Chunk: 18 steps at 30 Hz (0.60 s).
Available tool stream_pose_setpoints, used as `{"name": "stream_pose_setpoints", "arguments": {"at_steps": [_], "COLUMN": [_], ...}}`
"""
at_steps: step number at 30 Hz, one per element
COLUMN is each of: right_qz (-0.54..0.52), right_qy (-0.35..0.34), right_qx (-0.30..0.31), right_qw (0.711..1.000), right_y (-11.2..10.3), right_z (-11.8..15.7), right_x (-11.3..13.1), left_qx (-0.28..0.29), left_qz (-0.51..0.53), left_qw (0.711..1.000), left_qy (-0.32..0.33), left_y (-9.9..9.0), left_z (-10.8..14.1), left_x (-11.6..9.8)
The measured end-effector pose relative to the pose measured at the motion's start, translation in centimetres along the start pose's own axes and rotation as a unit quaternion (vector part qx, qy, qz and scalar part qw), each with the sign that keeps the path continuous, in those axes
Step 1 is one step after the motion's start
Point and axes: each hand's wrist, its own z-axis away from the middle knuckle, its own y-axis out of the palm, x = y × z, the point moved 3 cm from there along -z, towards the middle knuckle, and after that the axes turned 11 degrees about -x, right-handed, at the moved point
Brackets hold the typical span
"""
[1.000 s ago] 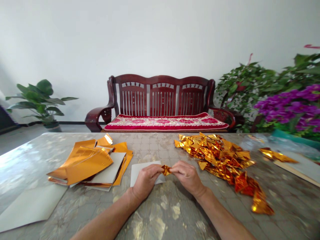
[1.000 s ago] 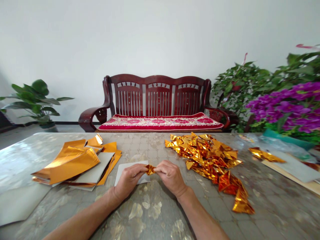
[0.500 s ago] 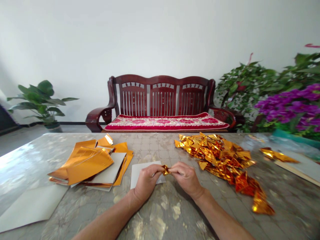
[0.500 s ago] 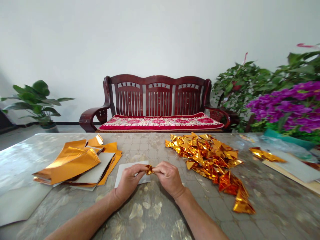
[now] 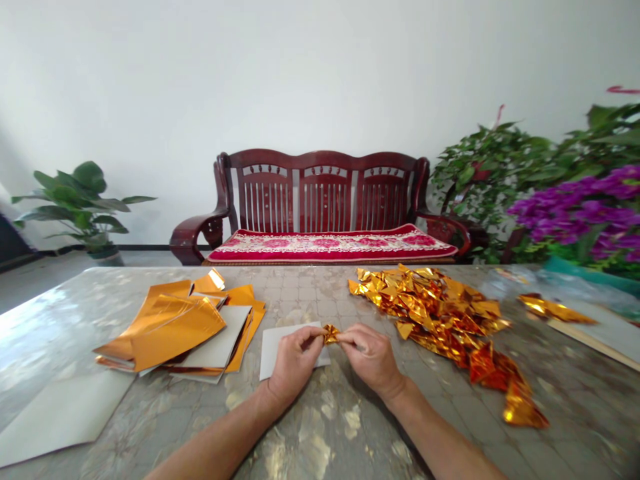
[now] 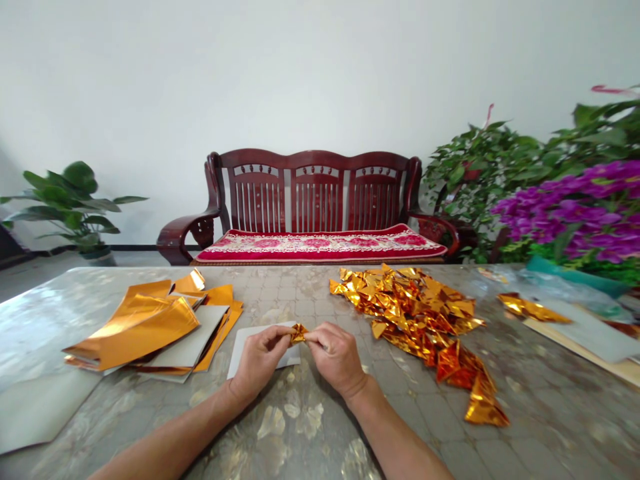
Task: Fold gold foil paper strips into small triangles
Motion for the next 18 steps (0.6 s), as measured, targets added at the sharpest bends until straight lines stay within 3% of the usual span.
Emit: {"name": "stream_pose_setpoints", "arguments": {"at_steps": [5,12,18], "right_qz": [0.007,-0.013,-0.03], "right_qy": [0.003,0.059,0.099], "right_qx": [0.018,0.042,0.032], "right_qw": [1.0,0.997,0.994], "right_y": [0.1,0.3,0.5], "right_z": [0.0,0.1,-0.2], "right_x": [-0.4,-0.9,-0.8], "left_qx": [0.016,0.028,0.033], "left_qz": [-0.002,0.078,0.099], "left_qw": [0.999,0.991,0.987], "left_qy": [-0.05,-0.11,-0.125], "left_y": [-0.1,0.3,0.4], "left_z": [-0.2,-0.3,-0.5], "left_x": [0.2,1.1,1.3]}}
